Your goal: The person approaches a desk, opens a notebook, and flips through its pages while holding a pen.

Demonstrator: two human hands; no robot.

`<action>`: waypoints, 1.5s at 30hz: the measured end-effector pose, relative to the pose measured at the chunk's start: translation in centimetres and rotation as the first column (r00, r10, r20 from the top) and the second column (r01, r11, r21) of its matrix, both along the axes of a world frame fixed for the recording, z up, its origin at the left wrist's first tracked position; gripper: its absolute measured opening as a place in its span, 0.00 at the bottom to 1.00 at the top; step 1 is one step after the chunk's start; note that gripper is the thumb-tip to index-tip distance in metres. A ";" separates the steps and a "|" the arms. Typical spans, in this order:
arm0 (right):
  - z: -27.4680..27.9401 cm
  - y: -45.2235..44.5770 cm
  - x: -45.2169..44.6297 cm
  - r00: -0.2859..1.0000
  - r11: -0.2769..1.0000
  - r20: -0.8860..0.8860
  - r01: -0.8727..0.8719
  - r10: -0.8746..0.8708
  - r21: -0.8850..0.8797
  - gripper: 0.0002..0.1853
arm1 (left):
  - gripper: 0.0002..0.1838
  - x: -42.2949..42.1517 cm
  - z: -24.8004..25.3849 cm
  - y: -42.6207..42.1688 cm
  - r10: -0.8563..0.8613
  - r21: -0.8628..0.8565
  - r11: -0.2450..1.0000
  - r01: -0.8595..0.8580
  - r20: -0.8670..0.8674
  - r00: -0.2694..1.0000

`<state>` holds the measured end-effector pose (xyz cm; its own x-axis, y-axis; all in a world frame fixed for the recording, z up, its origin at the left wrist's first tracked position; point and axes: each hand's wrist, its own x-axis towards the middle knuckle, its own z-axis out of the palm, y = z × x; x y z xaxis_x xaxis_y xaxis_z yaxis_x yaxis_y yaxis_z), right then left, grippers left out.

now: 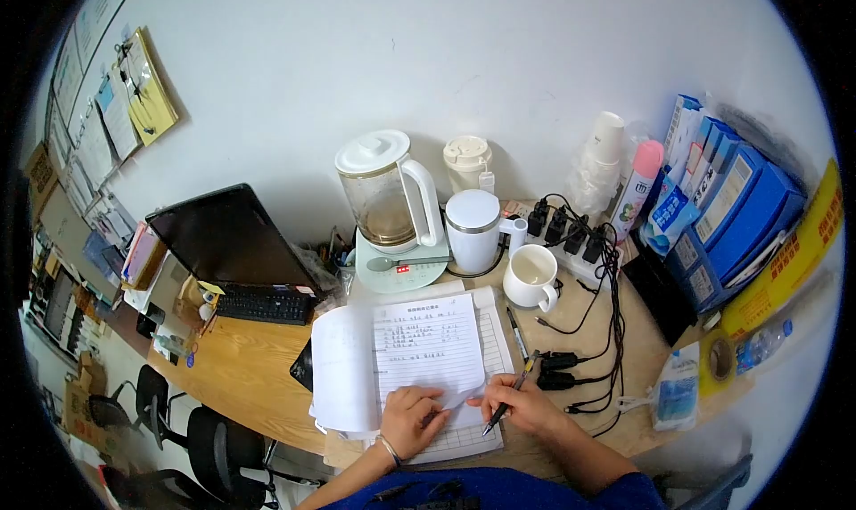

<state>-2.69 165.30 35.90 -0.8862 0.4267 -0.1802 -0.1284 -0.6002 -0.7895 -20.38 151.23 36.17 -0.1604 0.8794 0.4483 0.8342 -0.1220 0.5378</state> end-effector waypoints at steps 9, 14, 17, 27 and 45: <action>-0.3 0.3 0.1 1.000 1.000 0.005 -0.002 0.002 -0.027 0.14 | 0.06 -0.1 0.0 0.1 -0.010 -0.016 1.000 0.010 0.011 1.000; -0.1 0.3 0.1 1.000 1.000 -0.005 -0.014 0.014 -0.027 0.15 | 0.06 -0.2 0.1 0.2 -0.019 -0.024 1.000 0.019 0.011 1.000; 0.0 0.3 0.1 1.000 1.000 0.009 -0.005 0.005 -0.018 0.15 | 0.06 -0.2 0.1 0.2 -0.023 -0.032 0.999 0.023 0.008 1.000; -0.1 0.2 0.2 1.000 1.000 -0.003 0.000 0.000 -0.014 0.15 | 0.06 -0.1 0.3 0.2 -0.013 -0.033 0.999 0.013 0.002 1.000; 0.3 0.0 0.2 1.000 1.000 -0.002 0.019 -0.019 -0.004 0.13 | 0.06 0.1 0.0 0.1 0.003 -0.024 1.000 -0.004 -0.005 1.000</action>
